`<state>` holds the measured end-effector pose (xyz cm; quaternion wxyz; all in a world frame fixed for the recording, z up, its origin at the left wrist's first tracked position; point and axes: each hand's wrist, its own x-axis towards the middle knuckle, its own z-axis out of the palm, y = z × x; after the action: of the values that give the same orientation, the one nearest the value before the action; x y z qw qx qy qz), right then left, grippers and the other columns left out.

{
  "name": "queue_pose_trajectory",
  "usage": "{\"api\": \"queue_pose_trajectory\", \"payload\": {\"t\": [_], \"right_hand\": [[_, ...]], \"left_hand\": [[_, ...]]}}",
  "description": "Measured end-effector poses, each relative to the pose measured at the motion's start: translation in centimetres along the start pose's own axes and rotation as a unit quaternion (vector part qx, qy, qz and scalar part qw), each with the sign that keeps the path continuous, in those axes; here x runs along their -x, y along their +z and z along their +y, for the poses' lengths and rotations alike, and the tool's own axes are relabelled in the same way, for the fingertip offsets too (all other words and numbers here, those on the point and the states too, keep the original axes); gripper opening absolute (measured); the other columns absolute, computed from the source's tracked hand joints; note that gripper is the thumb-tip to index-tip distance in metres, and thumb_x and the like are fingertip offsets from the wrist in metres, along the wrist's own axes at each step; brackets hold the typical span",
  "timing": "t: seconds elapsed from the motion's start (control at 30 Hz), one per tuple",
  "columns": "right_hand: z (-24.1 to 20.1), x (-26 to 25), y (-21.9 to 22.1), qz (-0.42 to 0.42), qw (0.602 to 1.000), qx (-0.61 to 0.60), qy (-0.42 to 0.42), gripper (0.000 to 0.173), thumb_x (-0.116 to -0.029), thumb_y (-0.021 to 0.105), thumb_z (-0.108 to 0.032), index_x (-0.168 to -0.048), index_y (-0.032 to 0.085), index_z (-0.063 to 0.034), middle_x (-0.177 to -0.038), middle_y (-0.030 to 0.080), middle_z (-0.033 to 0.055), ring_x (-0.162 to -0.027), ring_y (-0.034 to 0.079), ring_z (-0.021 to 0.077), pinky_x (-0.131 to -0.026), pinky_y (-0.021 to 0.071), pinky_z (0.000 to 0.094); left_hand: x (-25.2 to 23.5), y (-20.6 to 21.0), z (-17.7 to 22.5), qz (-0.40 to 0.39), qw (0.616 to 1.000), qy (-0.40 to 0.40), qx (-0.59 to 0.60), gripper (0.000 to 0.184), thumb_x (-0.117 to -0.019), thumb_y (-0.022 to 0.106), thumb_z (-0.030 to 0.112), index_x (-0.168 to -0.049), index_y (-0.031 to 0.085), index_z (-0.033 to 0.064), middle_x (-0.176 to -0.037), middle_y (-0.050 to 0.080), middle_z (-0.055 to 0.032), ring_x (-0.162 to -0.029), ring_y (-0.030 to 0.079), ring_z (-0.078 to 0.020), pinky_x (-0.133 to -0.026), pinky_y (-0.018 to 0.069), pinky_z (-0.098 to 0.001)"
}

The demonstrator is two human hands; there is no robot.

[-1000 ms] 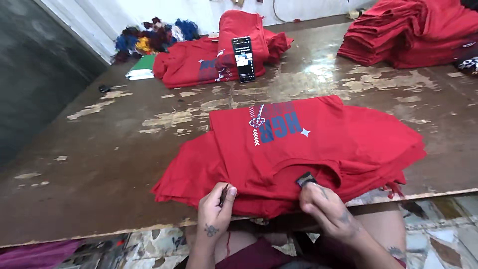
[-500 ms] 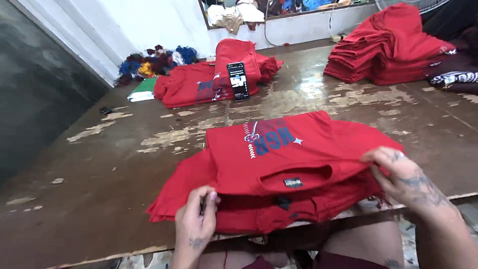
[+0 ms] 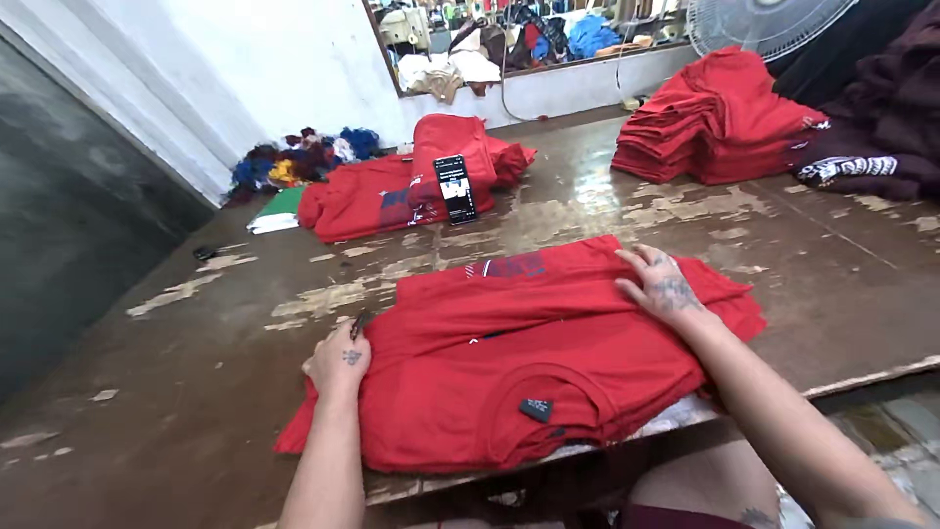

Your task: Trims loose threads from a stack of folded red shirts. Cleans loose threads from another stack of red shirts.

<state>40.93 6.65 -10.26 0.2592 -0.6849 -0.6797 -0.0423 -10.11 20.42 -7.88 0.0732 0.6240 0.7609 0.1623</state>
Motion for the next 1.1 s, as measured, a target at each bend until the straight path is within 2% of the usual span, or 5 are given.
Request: {"api": "queue_pose_trajectory", "payload": {"t": [0.2,0.3,0.43,0.57,1.1], "right_hand": [[-13.7,17.8,0.4,-0.051,0.952,-0.164,-0.252,0.045,-0.0976,0.057,-0.058,-0.124,0.075,-0.0273,-0.142,0.063,0.0163,-0.141,0.049,0.0444,-0.11,0.0308,0.0783],[-13.0,20.6,-1.7,0.022,0.947,-0.257,-0.189,0.031,-0.0998,0.061,-0.048,-0.116,0.073,-0.0245,-0.124,0.072,0.0063,-0.13,0.061,0.019,-0.114,0.0459,0.0467],[-8.2,18.4,-4.0,0.154,0.97,-0.167,-0.082,0.041,-0.1032,0.053,-0.052,-0.13,0.067,-0.0236,-0.13,0.066,0.0032,-0.129,0.059,0.0155,-0.109,0.0483,0.0378],[-3.5,16.1,-1.7,0.143,0.988,-0.051,0.003,0.053,-0.0999,0.049,-0.053,-0.122,0.075,-0.0118,-0.125,0.069,0.0185,-0.121,0.063,0.0388,-0.104,0.0468,0.0594],[-3.1,17.3,1.5,0.239,0.966,-0.07,0.069,0.05,-0.1003,0.05,-0.049,-0.103,0.078,-0.0089,-0.111,0.072,0.0166,-0.109,0.065,0.0332,-0.095,0.0501,0.0486]], "left_hand": [[-0.2,1.1,-2.9,0.142,0.982,0.104,0.075,0.035,-0.106,0.048,0.018,-0.132,0.064,0.0014,-0.135,0.06,-0.029,-0.131,0.051,-0.0506,-0.109,0.032,-0.0711],[5.0,-1.0,0.7,0.224,0.934,0.232,0.156,0.035,-0.1045,0.046,0.012,-0.131,0.062,-0.0042,-0.126,0.063,-0.0302,-0.117,0.06,-0.0469,-0.101,0.0449,-0.0633],[18.8,-3.3,10.2,0.005,0.926,0.344,0.158,0.033,-0.1029,0.048,0.01,-0.129,0.067,0.0009,-0.109,0.074,-0.0151,-0.094,0.073,-0.0277,-0.081,0.0603,-0.0484],[28.2,4.1,12.2,-0.319,0.79,0.432,0.295,0.037,-0.1034,0.051,0.014,-0.14,0.061,0.0152,-0.158,0.039,-0.0235,-0.096,0.071,-0.0186,-0.076,0.0606,-0.0382],[26.6,5.9,11.9,-0.226,0.79,0.425,0.381,0.037,-0.1028,0.045,0.011,-0.135,0.061,0.0028,-0.146,0.055,-0.0152,-0.092,0.07,-0.0117,-0.075,0.0607,-0.0301]]}}
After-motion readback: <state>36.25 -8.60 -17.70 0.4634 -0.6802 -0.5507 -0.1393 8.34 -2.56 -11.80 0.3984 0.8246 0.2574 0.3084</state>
